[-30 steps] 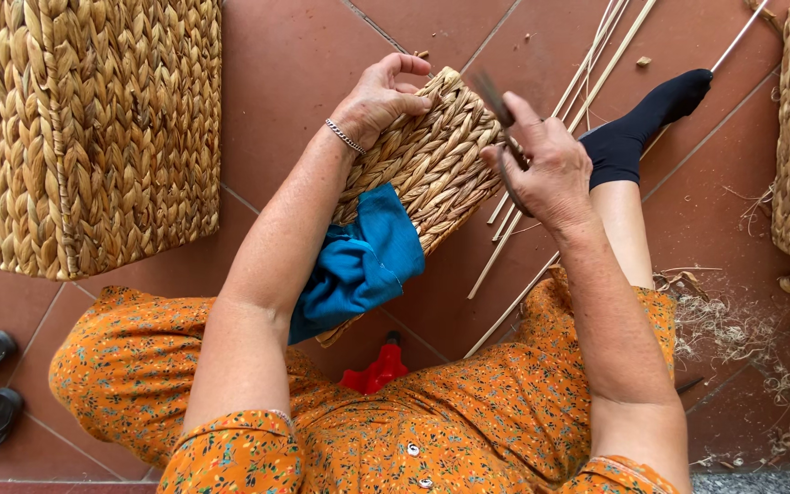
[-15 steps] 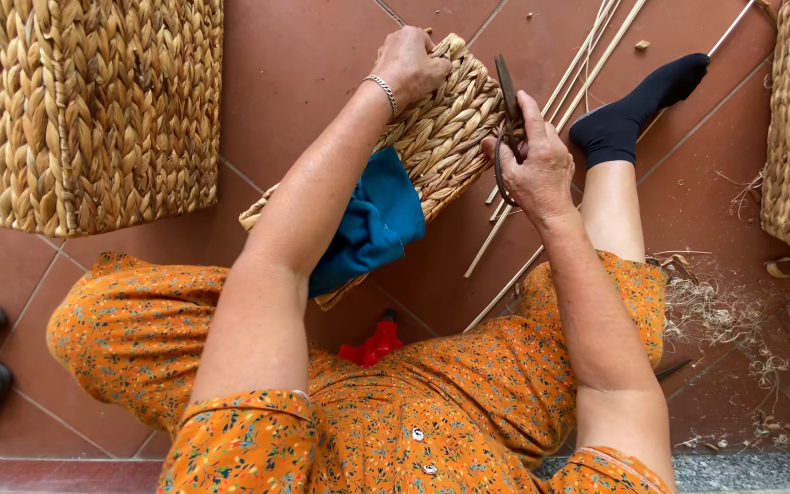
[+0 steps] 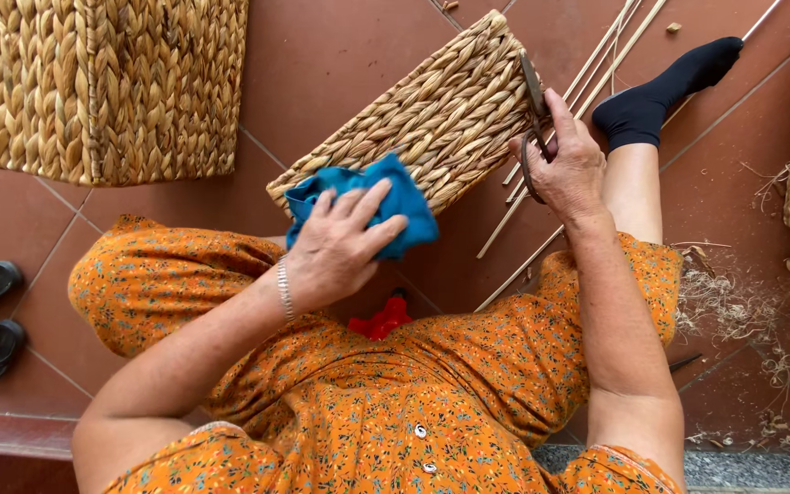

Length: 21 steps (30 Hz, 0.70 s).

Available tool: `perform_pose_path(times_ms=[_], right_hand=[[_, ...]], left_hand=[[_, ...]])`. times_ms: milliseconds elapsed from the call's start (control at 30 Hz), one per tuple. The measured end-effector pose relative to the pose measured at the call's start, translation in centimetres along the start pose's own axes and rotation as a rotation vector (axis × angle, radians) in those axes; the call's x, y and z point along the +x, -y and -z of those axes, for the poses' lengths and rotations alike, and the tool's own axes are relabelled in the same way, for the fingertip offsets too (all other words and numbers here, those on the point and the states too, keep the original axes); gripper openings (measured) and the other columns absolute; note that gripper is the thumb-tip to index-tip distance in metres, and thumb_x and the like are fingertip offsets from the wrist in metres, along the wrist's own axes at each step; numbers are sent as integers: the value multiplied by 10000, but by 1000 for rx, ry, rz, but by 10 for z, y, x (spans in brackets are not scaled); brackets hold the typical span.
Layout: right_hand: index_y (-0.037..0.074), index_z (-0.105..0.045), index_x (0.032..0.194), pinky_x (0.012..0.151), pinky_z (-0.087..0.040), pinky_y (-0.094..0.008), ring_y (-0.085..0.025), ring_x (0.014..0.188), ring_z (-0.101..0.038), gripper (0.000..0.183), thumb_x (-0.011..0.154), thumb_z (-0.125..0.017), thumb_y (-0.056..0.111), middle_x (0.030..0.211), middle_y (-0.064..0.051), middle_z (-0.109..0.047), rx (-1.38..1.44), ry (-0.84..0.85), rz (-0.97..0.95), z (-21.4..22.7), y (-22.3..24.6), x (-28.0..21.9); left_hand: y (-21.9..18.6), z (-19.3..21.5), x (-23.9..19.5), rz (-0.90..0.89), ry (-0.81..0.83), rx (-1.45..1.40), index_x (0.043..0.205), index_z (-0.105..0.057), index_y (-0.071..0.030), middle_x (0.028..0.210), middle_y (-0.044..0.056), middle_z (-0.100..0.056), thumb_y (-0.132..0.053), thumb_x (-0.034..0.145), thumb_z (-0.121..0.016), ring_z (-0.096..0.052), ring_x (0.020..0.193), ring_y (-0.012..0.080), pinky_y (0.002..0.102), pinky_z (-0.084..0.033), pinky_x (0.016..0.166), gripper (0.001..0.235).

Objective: The person sits on the floor and wipes a woven basket with a blue cloth. They use shears to trim loose fibers from the basket edges and continue wiping the surface. The person handles multiple baskets, wiping them and placing them aside.

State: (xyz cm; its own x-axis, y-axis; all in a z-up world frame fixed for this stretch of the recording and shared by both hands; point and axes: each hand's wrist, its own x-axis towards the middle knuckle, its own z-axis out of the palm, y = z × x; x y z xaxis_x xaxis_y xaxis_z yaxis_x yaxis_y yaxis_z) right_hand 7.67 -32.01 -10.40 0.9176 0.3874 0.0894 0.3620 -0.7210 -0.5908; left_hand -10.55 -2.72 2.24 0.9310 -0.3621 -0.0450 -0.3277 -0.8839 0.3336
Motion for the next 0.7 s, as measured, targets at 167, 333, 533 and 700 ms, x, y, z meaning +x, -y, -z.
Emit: perform_pose_path(times_ms=[167, 333, 533, 700], right_hand=[[79, -496, 1570, 804, -575, -390, -239, 903, -725, 772, 978, -872, 402, 1085, -139, -730, 15, 0, 27, -9, -1, 5], [65, -501, 1556, 880, -592, -369, -226, 989, -763, 729, 994, -878, 336, 1165, -142, -774, 107, -23, 42, -14, 1, 12], [6, -496, 1537, 920, -610, -338, -223, 1057, -768, 655, 1033, -858, 214, 1188, -159, -753, 91, -43, 174, -5, 4, 2], [38, -507, 1558, 711, -590, -323, -186, 785, -710, 717, 951, -860, 180, 1072, -144, -755, 41, 76, 138, -9, 52, -43]], left_hand=[[53, 39, -68, 267, -246, -296, 1224, -644, -84, 1219, 183, -692, -55, 800, -817, -694, 1104, 355, 401, -555, 975, 459], [82, 60, -106, 614, -530, -693, 1380, -613, -61, 1211, 61, -684, -53, 1016, -718, -636, 1111, 132, 277, -553, 1001, 379], [89, 22, -78, 525, -571, -678, 1371, -619, -49, 1198, 54, -680, -53, 967, -749, -647, 1089, 135, 282, -560, 968, 425], [99, -15, -60, 549, -584, -921, 1330, -639, -68, 1213, 66, -676, -107, 896, -806, -665, 1099, 154, 304, -578, 985, 467]])
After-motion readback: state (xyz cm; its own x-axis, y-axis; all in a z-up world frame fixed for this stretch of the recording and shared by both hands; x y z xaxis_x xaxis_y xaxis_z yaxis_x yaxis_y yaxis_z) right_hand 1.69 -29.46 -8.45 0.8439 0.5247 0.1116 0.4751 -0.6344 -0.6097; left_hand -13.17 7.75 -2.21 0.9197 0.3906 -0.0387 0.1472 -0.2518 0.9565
